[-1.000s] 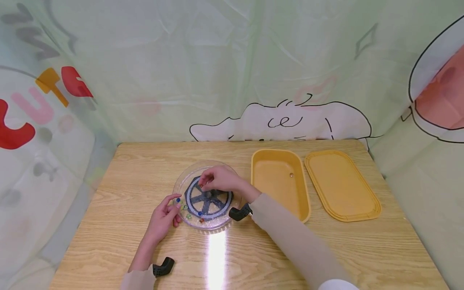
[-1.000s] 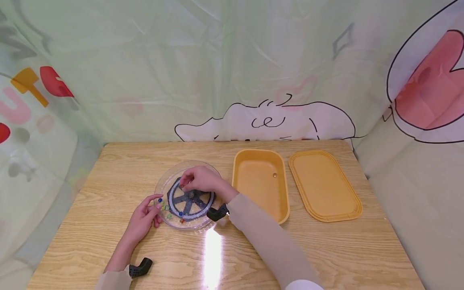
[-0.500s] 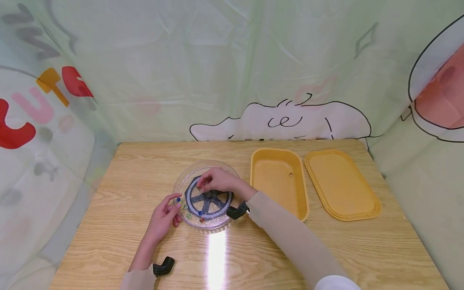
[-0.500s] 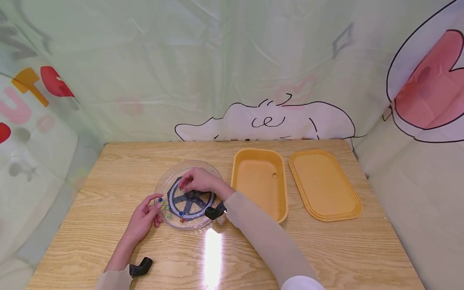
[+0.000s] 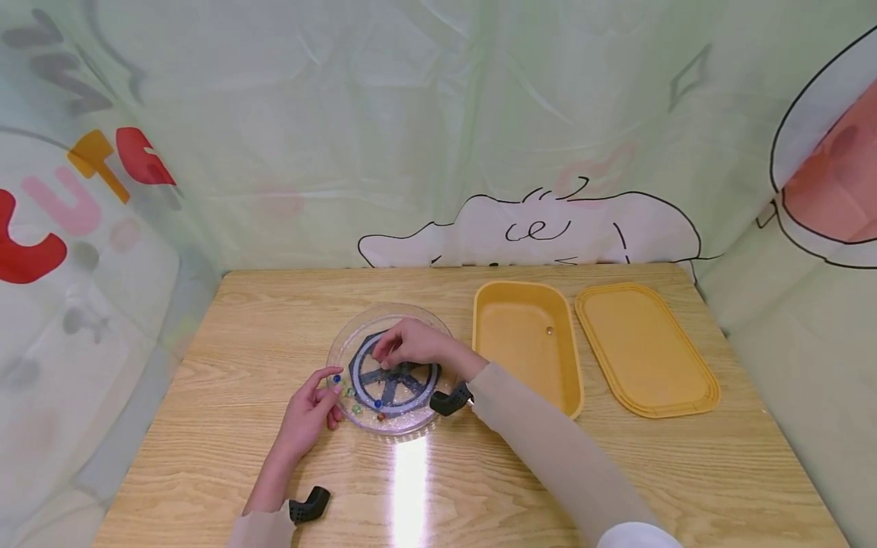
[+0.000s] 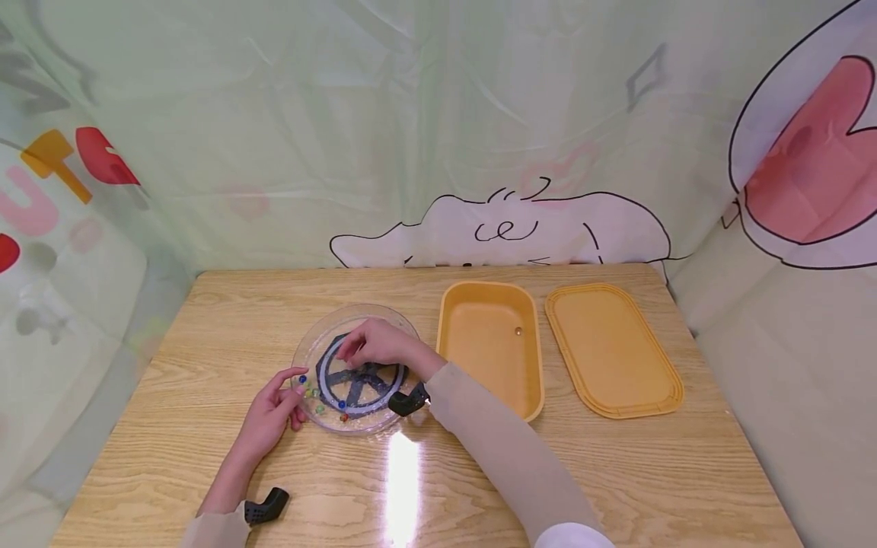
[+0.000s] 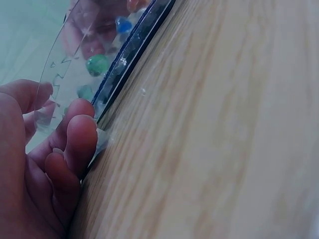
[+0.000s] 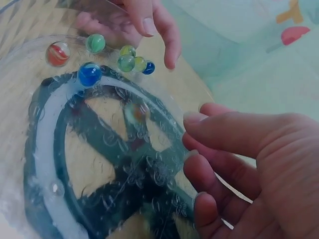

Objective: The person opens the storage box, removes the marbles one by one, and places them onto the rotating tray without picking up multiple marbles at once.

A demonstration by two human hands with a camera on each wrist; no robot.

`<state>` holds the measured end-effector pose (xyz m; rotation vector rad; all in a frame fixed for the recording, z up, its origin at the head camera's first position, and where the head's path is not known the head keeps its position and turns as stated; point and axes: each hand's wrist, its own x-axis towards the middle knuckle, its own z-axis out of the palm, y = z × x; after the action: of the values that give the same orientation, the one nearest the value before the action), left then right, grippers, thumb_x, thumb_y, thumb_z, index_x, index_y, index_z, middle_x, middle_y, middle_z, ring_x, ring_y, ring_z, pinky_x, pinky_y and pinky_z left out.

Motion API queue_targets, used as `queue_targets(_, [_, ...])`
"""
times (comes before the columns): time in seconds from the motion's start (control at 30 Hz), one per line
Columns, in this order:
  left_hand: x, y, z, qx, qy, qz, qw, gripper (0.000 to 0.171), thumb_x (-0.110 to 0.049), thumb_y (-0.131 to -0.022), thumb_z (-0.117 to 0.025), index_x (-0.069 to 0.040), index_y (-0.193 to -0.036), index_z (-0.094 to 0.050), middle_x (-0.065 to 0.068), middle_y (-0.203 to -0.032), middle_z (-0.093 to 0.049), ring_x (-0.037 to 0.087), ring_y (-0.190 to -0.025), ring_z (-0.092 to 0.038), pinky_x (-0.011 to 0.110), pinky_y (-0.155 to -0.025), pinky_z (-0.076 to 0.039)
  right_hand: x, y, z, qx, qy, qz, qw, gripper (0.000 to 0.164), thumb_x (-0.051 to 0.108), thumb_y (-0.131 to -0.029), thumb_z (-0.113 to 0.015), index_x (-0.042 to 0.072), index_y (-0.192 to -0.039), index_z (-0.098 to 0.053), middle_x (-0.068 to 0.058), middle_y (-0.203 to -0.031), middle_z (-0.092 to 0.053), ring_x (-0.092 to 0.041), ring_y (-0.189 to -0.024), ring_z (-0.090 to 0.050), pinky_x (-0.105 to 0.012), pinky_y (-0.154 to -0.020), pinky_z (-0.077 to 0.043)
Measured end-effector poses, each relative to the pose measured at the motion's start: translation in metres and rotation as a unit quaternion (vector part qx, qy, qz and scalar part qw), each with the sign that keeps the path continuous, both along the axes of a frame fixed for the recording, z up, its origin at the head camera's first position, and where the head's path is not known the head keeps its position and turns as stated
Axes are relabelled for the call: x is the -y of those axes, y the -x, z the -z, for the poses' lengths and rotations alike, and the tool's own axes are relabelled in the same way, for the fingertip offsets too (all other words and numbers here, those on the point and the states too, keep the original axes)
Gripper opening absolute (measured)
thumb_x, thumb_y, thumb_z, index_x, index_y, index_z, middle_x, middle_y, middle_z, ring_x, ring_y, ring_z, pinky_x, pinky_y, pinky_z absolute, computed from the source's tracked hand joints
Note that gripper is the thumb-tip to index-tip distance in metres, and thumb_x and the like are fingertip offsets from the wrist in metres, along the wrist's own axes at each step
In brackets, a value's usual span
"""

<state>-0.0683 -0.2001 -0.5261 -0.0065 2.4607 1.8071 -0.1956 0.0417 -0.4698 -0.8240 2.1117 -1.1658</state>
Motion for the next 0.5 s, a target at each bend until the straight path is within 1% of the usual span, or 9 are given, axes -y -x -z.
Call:
queue_targets(0.1, [0.000, 0.000, 0.000, -0.003, -0.002, 0.001, 1.0000, 0.032, -0.021, -0.103, -0.058, -0.015, -0.134, -0.056, 0.009, -0.065, -0.061, 0.020, -0.051, -0.056, 0.030, -0.051, -0.050, -0.003, -0.001, -0.001, 0.002, 0.003, 0.000, 1.000, 0.020, 0.005, -0.088, -0.075, 0.003, -0.108, -0.075, 0.003, -0.090, -0.072, -0.011, -0.083, -0.065, -0.024, -0.077, -0.053])
queue_targets(0.27, [0.000, 0.000, 0.000, -0.005, -0.004, -0.002, 1.0000, 0.031, -0.021, -0.103, -0.058, -0.015, -0.133, -0.057, 0.009, -0.065, -0.061, 0.019, -0.050, -0.056, 0.029, -0.050, -0.050, -0.008, -0.004, -0.002, 0.008, 0.006, 0.008, 1.000, 0.018, 0.006, -0.089, -0.075, 0.006, -0.107, -0.076, 0.003, -0.095, -0.072, -0.011, -0.086, -0.064, -0.024, -0.080, -0.052])
queue_targets(0.4, [0.000, 0.000, -0.001, -0.005, -0.009, 0.000, 0.9999, 0.031, -0.021, -0.103, -0.058, -0.013, -0.133, -0.057, 0.012, -0.066, -0.061, 0.020, -0.050, -0.056, 0.029, -0.050, -0.050, -0.012, -0.006, -0.002, 0.005, 0.002, 0.005, 1.000, 0.018, 0.007, -0.089, -0.075, 0.006, -0.107, -0.076, 0.004, -0.096, -0.072, -0.009, -0.087, -0.063, -0.024, -0.081, -0.051])
queue_targets(0.5, [0.000, 0.000, -0.002, -0.005, -0.008, 0.001, 1.0000, 0.031, -0.021, -0.103, -0.058, -0.013, -0.133, -0.057, 0.012, -0.066, -0.061, 0.020, -0.050, -0.056, 0.029, -0.051, -0.050, -0.013, -0.008, -0.006, 0.003, 0.003, 0.001, 1.000, 0.018, 0.007, -0.089, -0.075, 0.005, -0.108, -0.076, 0.003, -0.097, -0.072, -0.009, -0.089, -0.064, -0.024, -0.083, -0.051])
